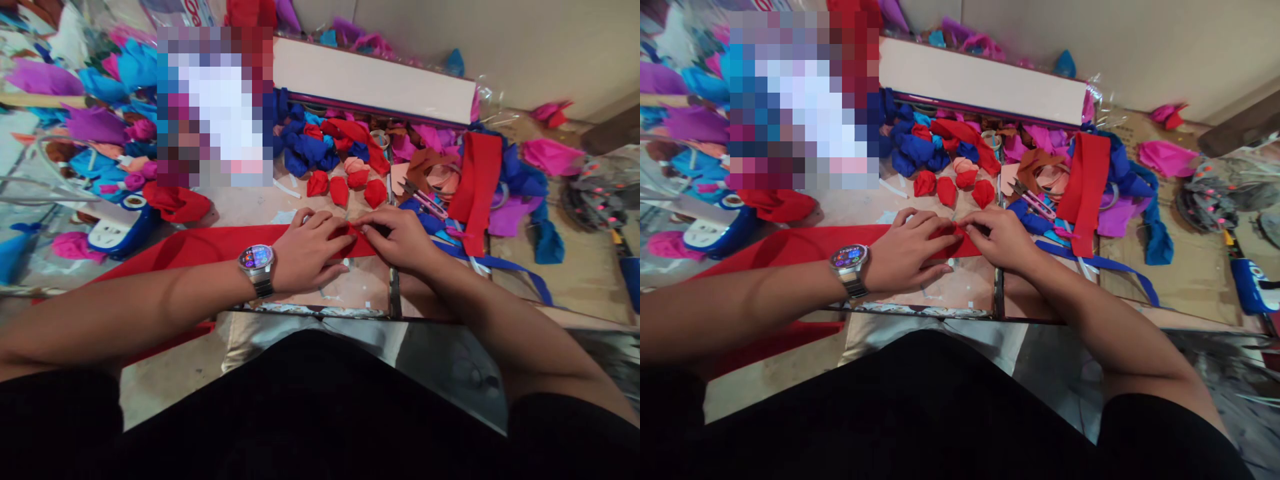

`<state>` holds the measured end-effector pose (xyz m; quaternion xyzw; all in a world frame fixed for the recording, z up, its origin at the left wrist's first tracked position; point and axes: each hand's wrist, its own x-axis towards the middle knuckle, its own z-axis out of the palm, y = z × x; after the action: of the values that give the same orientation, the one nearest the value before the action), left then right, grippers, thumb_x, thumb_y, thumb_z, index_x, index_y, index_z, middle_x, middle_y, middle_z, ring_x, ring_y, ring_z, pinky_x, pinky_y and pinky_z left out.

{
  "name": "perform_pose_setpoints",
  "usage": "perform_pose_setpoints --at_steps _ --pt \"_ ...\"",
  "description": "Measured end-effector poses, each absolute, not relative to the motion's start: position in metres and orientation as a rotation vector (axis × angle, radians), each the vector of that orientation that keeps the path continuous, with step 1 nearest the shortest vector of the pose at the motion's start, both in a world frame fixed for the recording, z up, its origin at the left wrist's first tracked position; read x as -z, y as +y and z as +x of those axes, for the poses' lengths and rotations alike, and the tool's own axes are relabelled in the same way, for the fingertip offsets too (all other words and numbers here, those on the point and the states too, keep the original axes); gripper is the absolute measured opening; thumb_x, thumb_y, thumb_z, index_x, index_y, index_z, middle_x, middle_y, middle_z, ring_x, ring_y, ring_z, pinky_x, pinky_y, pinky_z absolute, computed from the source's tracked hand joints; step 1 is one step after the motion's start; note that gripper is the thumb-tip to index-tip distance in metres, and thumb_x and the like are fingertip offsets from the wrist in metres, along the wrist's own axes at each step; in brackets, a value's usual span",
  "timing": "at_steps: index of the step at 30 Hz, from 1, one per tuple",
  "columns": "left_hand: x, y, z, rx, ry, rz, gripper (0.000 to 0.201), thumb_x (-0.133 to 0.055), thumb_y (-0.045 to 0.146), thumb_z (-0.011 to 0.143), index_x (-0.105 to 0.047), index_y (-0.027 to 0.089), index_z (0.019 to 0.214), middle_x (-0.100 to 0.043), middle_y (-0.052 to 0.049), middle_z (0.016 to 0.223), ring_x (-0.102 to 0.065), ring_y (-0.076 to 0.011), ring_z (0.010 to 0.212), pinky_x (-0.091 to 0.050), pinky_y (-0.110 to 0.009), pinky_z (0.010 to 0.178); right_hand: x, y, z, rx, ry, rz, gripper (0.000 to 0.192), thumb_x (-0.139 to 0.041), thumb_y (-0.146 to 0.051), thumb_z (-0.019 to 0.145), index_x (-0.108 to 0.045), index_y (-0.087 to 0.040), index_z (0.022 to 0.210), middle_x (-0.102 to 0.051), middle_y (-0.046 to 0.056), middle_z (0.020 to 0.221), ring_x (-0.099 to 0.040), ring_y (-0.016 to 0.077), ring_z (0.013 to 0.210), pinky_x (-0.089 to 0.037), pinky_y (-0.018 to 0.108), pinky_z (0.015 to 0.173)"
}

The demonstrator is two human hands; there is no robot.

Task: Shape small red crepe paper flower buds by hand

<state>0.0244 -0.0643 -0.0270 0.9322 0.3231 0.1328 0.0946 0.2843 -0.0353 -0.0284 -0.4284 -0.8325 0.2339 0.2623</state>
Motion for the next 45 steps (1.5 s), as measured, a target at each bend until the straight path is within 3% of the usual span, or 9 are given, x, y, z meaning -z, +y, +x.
perform_pose_setpoints --at_steps 19,45 --pt "0.0237 -0.0641 0.0256 -0.427 0.955 2.705 0.044 -0.058 0.050 0.104 -0.067 0.019 0.135 -0.065 -0.017 0.147 -0.056 -0.0382 0.135 -0.033 -0.059 0.113 0.0289 -0.0293 0.2872 -0.707 -2.341 -1.052 0.028 -0.062 -0.018 0.096 -0.085 -0.025 0.110 -0.087 0.005 0.102 -0.080 0.0214 0.092 -0.060 0.034 0.087" --pt "0.0247 -0.0637 0.0242 -0.429 0.974 2.726 0.043 -0.059 0.048 0.104 -0.068 0.018 0.133 -0.063 -0.020 0.145 -0.058 -0.0378 0.134 -0.034 -0.060 0.115 0.0275 -0.0268 0.2880 -0.601 -2.471 -0.994 0.025 -0.063 -0.022 0.097 -0.082 -0.024 0.114 -0.084 0.005 0.092 -0.074 0.0204 0.084 -0.056 0.034 0.083"
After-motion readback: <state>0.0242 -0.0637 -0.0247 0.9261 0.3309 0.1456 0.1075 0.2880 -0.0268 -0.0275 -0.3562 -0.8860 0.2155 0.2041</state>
